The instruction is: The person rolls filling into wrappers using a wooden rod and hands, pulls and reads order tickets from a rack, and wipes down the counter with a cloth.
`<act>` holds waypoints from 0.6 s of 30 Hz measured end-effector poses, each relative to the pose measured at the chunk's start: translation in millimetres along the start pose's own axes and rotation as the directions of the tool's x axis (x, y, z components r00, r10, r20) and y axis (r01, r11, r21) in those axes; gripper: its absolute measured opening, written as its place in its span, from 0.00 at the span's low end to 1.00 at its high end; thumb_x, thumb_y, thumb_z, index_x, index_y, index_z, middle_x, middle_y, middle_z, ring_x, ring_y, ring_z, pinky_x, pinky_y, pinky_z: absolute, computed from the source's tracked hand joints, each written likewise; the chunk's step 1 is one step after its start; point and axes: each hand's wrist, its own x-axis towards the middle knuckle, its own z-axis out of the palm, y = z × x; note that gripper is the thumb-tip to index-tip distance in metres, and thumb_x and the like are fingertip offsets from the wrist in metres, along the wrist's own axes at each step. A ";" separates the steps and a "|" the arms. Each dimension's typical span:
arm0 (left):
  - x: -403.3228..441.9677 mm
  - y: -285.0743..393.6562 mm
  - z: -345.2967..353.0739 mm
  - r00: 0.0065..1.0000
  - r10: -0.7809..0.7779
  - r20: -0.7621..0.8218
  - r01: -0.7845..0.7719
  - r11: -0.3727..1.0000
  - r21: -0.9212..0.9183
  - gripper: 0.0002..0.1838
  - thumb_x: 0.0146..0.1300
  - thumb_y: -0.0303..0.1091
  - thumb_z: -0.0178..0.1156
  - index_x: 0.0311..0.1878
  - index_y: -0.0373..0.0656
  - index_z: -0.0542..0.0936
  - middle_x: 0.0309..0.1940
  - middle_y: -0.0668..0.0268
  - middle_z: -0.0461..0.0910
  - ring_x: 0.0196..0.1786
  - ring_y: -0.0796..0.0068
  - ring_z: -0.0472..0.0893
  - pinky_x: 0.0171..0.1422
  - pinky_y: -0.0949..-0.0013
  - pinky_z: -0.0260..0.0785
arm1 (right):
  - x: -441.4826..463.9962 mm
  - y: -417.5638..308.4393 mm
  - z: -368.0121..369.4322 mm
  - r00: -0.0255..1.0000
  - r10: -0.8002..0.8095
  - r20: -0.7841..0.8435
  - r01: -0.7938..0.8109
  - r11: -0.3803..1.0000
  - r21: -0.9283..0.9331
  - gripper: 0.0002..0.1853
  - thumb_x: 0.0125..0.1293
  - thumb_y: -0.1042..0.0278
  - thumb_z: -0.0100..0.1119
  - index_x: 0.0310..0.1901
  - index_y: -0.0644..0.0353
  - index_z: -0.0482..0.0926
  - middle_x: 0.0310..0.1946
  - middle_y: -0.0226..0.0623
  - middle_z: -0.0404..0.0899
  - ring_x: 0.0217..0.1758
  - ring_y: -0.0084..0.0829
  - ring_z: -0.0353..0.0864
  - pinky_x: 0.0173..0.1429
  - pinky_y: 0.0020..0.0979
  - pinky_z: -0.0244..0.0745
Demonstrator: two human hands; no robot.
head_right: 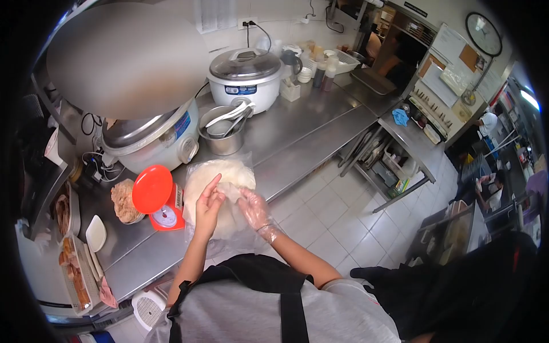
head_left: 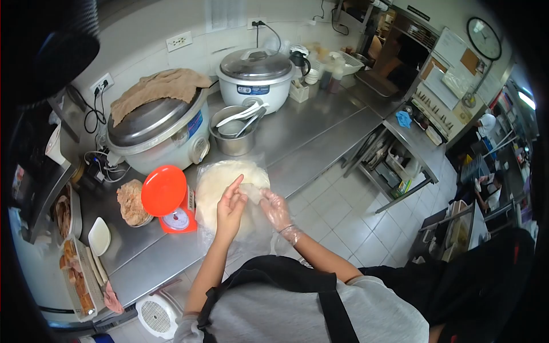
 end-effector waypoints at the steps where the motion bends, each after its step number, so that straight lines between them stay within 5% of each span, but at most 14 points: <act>1: 2.1 7.0 -2.9 0.999 0.023 0.028 -0.024 0.999 0.045 0.27 0.61 0.22 0.60 0.65 0.45 0.77 0.48 0.66 0.73 0.52 0.75 0.75 0.60 0.74 0.65 | 6.0 -0.4 -2.2 0.997 0.076 -0.011 -0.074 0.989 0.129 0.21 0.66 0.73 0.61 0.60 0.66 0.75 0.52 0.36 0.81 0.54 0.27 0.80 0.61 0.30 0.74; 3: 7.7 16.0 -12.3 0.979 0.204 -0.009 -0.176 0.864 0.471 0.24 0.55 0.24 0.64 0.58 0.48 0.81 0.54 0.61 0.72 0.59 0.66 0.73 0.65 0.66 0.64 | 11.6 -8.5 -2.7 0.997 -0.057 -0.057 0.073 0.938 0.339 0.18 0.67 0.75 0.58 0.57 0.65 0.77 0.49 0.28 0.80 0.51 0.20 0.77 0.57 0.28 0.75; 4: 7.3 20.3 -21.4 0.962 0.273 -0.009 -0.198 0.720 0.665 0.23 0.53 0.25 0.66 0.55 0.49 0.83 0.57 0.59 0.71 0.62 0.62 0.72 0.68 0.62 0.63 | 16.8 -15.3 -8.0 1.000 -0.023 -0.002 0.023 0.943 0.333 0.17 0.67 0.74 0.59 0.57 0.65 0.78 0.48 0.28 0.80 0.50 0.20 0.77 0.57 0.27 0.75; 6: 11.5 29.3 -38.9 0.940 0.340 -0.026 -0.234 0.699 0.676 0.19 0.47 0.27 0.70 0.46 0.50 0.83 0.61 0.56 0.71 0.67 0.52 0.67 0.72 0.53 0.59 | 24.3 -60.0 -22.4 0.979 0.043 0.201 -0.099 0.954 0.282 0.16 0.67 0.73 0.60 0.55 0.63 0.79 0.48 0.27 0.79 0.51 0.19 0.76 0.58 0.27 0.74; 8: 12.7 27.5 -73.7 0.944 0.311 0.110 -0.309 0.717 0.625 0.12 0.53 0.30 0.70 0.42 0.47 0.81 0.59 0.59 0.77 0.63 0.60 0.74 0.70 0.58 0.62 | 25.5 -91.4 -18.7 0.973 -0.142 0.182 0.099 0.969 0.226 0.16 0.65 0.72 0.61 0.55 0.62 0.79 0.49 0.30 0.80 0.53 0.22 0.76 0.60 0.29 0.73; 10: 5.9 42.7 -96.6 0.992 0.115 0.043 -0.123 0.944 0.307 0.08 0.60 0.30 0.67 0.42 0.45 0.79 0.53 0.63 0.80 0.57 0.70 0.76 0.65 0.65 0.66 | 34.8 -104.1 -16.8 0.935 -0.276 0.221 0.204 0.931 0.302 0.17 0.62 0.74 0.61 0.54 0.64 0.79 0.51 0.35 0.81 0.56 0.28 0.78 0.64 0.33 0.71; 14: -39.6 73.6 -150.9 0.994 -0.082 -0.072 0.074 0.992 -0.105 0.03 0.72 0.26 0.58 0.45 0.42 0.75 0.43 0.73 0.80 0.50 0.84 0.77 0.58 0.77 0.67 | 34.9 -128.1 21.4 0.921 -0.174 0.348 0.131 0.981 0.144 0.15 0.60 0.79 0.60 0.51 0.66 0.81 0.48 0.36 0.83 0.53 0.27 0.81 0.62 0.30 0.73; 18: -97.2 83.2 -199.5 0.942 -0.096 -0.322 0.088 0.995 -0.040 0.04 0.72 0.29 0.61 0.44 0.42 0.76 0.34 0.76 0.79 0.38 0.91 0.76 0.45 0.82 0.68 | 14.8 -103.1 94.1 0.899 -0.097 0.428 0.018 0.983 0.185 0.16 0.60 0.79 0.60 0.51 0.67 0.80 0.48 0.35 0.83 0.54 0.27 0.80 0.63 0.30 0.73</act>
